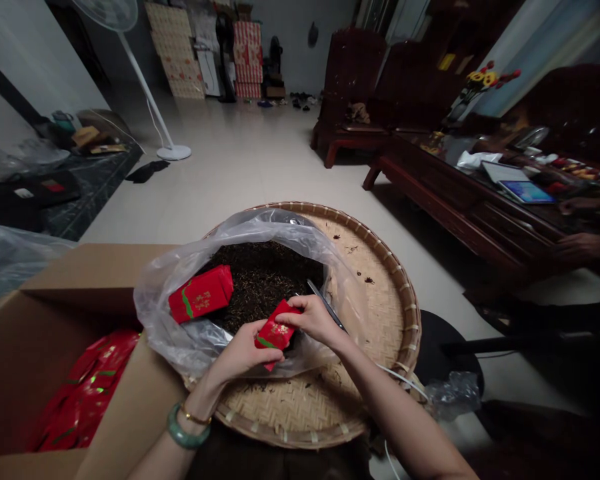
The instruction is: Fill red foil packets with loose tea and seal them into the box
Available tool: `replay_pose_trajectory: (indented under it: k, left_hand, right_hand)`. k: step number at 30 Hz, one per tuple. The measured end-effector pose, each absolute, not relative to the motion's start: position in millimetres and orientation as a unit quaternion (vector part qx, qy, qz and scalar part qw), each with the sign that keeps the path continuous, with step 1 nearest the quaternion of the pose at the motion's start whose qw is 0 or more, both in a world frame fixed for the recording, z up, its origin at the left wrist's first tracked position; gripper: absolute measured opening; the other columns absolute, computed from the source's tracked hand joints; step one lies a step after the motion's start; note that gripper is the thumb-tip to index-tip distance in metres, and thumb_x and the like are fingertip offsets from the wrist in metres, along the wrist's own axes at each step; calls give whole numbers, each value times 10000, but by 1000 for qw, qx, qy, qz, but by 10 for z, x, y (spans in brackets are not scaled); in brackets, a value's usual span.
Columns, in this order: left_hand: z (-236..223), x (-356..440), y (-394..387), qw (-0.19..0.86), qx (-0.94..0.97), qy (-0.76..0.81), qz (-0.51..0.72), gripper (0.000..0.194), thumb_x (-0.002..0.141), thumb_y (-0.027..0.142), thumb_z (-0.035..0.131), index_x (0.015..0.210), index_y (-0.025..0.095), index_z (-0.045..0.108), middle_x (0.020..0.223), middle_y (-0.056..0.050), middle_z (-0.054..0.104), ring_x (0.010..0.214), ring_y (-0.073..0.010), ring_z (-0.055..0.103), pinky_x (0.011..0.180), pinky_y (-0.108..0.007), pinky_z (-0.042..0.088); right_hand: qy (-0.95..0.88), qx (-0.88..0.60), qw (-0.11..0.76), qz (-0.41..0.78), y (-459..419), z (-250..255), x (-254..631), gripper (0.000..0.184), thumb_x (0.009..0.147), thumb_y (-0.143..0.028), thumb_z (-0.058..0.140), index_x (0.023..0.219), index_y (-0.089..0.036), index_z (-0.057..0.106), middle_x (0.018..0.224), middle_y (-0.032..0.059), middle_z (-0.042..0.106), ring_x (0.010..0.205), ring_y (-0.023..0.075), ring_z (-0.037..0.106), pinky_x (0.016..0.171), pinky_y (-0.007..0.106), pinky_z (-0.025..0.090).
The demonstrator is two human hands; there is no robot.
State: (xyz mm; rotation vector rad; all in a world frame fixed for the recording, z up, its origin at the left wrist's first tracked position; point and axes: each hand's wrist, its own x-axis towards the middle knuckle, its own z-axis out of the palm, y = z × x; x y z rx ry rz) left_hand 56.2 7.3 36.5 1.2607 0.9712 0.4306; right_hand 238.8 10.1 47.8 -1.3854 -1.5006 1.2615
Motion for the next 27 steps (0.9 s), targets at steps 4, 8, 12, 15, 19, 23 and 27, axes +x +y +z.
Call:
replay_pose_trajectory:
  k: [4, 8, 12, 15, 19, 23, 27]
  left_hand:
    - [463, 563, 68, 655, 593, 432, 184, 364, 539, 178, 775, 871, 124, 637, 808, -34, 723, 745, -208, 663, 731, -330, 520]
    - [496, 559, 59, 679, 574, 422, 177, 395, 552, 182, 754, 918, 136, 614, 787, -13, 708, 697, -191, 659, 681, -314, 520]
    - [437, 584, 91, 716, 517, 416, 216, 354, 642, 318, 727, 915, 134, 598, 784, -18, 692, 689, -182, 665, 645, -287, 508]
    - [380, 604, 117, 718, 491, 427, 247, 335, 631, 364, 746, 820, 131, 596, 694, -3, 675, 613, -145, 635, 587, -242, 480]
    - [354, 609, 119, 711, 452, 456, 286, 401, 588, 398, 784, 815, 135, 585, 657, 0, 676, 552, -129, 613, 546, -227, 457]
    - [383, 619, 118, 713, 421, 472, 303, 446, 601, 502, 754, 797, 129, 606, 660, -9, 686, 552, -128, 610, 553, -229, 455]
    - [394, 643, 117, 707, 401, 484, 323, 446, 600, 538, 741, 728, 128, 619, 575, 25, 649, 480, -93, 550, 485, -192, 400]
  right_hand:
    - [-575, -533, 364, 502, 88, 478, 2392, 230, 690, -391, 700, 657, -164, 687, 590, -32, 582, 550, 86, 461, 515, 191, 332]
    - [-587, -528, 364, 494, 73, 490, 2379, 205, 707, -372, 695, 669, -170, 693, 607, -29, 605, 569, 92, 489, 535, 194, 351]
    - [-615, -515, 353, 483, 56, 534, 2354, 164, 736, -326, 678, 682, -172, 688, 623, -30, 618, 591, 96, 514, 561, 199, 366]
    - [-616, -522, 360, 467, 39, 567, 2345, 112, 717, -277, 687, 769, -179, 672, 699, -27, 633, 647, 107, 542, 612, 212, 401]
    - [-554, -520, 391, 520, 20, 536, 2358, 410, 638, -259, 733, 1014, -189, 585, 745, -35, 598, 604, 100, 543, 576, 222, 437]
    - [-499, -504, 397, 583, 13, 458, 2365, 409, 625, -288, 742, 984, -186, 576, 656, -58, 565, 526, 90, 536, 529, 222, 448]
    - [-476, -497, 402, 604, 19, 427, 2362, 426, 611, -317, 762, 970, -191, 571, 585, -78, 549, 489, 95, 538, 510, 227, 454]
